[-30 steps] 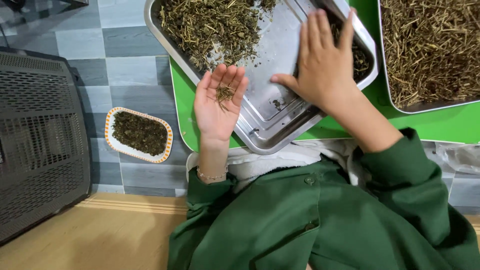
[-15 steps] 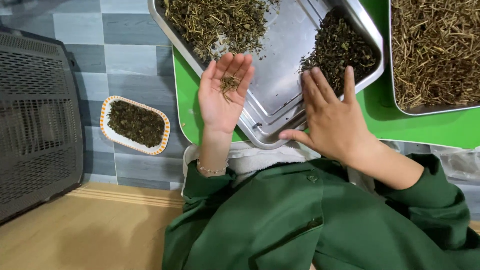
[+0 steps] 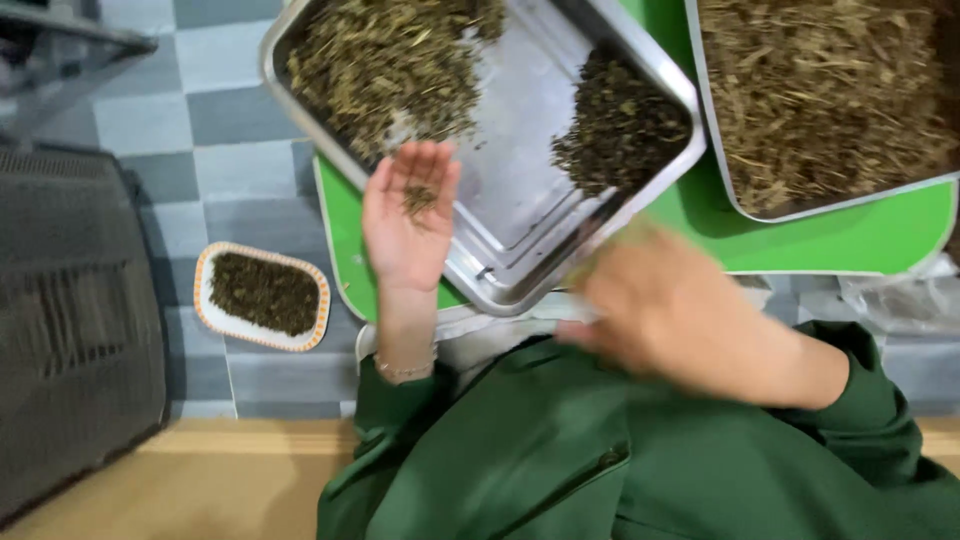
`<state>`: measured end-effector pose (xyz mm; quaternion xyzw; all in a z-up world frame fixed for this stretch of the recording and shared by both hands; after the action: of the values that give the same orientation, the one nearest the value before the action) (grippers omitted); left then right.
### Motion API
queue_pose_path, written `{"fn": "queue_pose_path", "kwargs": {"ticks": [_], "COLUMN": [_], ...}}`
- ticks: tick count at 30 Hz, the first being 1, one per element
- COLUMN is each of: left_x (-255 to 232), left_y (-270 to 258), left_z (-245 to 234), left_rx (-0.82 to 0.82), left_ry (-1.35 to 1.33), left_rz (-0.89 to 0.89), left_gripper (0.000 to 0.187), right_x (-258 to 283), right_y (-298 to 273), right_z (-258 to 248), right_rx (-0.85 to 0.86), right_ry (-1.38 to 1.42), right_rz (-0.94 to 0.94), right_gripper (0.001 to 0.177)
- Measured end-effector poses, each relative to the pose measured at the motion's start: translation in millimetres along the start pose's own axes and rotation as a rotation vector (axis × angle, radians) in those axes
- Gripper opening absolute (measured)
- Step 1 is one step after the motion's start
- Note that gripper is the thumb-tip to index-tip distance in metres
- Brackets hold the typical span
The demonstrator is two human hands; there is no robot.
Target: Manually sorting dried tea leaves by picking out stems and placing them into a separate container
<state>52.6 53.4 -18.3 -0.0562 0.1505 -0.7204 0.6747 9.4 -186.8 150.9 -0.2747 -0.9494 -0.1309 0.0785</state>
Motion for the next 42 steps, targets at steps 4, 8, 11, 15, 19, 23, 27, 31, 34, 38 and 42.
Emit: {"fn": "queue_pose_path", "kwargs": {"ticks": [4, 8, 11, 15, 19, 23, 27, 31, 34, 38, 42], "left_x": [-9.3, 4.3, 17.7, 46.4, 66.6, 95.8, 156.8, 235.0, 297.7, 290.3, 233.5], "left_y": [4.4, -13.5, -24.9, -47.3, -48.6, -40.4, -6.9, 48.4, 98.7, 88.4, 70.2], "left_z": [-11.9, -13.0, -8.1, 4.2, 1.5, 45.4, 105.5, 176.3, 166.7, 195.9, 225.2], "left_rx": [-0.124, -0.153, -0.190, -0.306, -0.419, -0.375, -0.116, 0.034, 0.472, 0.541, 0.747], "left_ry": [0.059, 0.043, 0.049, 0.143, 0.140, 0.230, 0.378, 0.737, 1.165, 1.309, 1.329], "left_rz": [-0.066, -0.173, -0.246, -0.318, -0.428, -0.448, -0.507, -0.576, -0.426, -0.473, -0.378], "left_gripper": [0.033, 0.037, 0.039, 0.034, 0.035, 0.036, 0.044, 0.059, 0.115, 0.139, 0.120], "right_x": [23.8, 38.9, 49.2, 48.4, 49.8, 48.5, 40.0, 36.5, 35.5, 27.8, 18.2], "right_y": [-29.8, -44.4, -51.9, -59.8, -50.4, -56.3, -54.7, -54.3, -53.7, -43.2, -34.4], "right_z": [-34.6, -40.5, -42.1, -44.2, -51.4, -53.2, -55.6, -59.7, -62.5, -68.6, -63.7], "right_rx": [-0.186, -0.220, -0.245, -0.278, -0.331, -0.348, -0.379, -0.402, -0.444, -0.464, -0.383], "right_ry": [0.235, 0.281, 0.353, 0.517, 0.542, 0.644, 0.761, 0.867, 0.791, 0.571, 0.435], "right_rz": [-0.106, -0.114, -0.163, -0.231, -0.391, -0.401, -0.461, -0.551, -0.403, -0.357, -0.284], "right_gripper": [0.021, 0.020, 0.021, 0.025, 0.032, 0.037, 0.045, 0.053, 0.043, 0.031, 0.032]}}
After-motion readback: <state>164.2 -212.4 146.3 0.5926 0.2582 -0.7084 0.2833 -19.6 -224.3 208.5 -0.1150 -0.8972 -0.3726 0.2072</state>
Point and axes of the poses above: each hand's wrist, its own y-axis towards the middle knuckle, its own z-axis out of the palm, x = y × z, the point moved 4 cm from there along y, towards the middle knuckle, and after that the axes turned 3 degrees about -y, right-handed, at the moved point
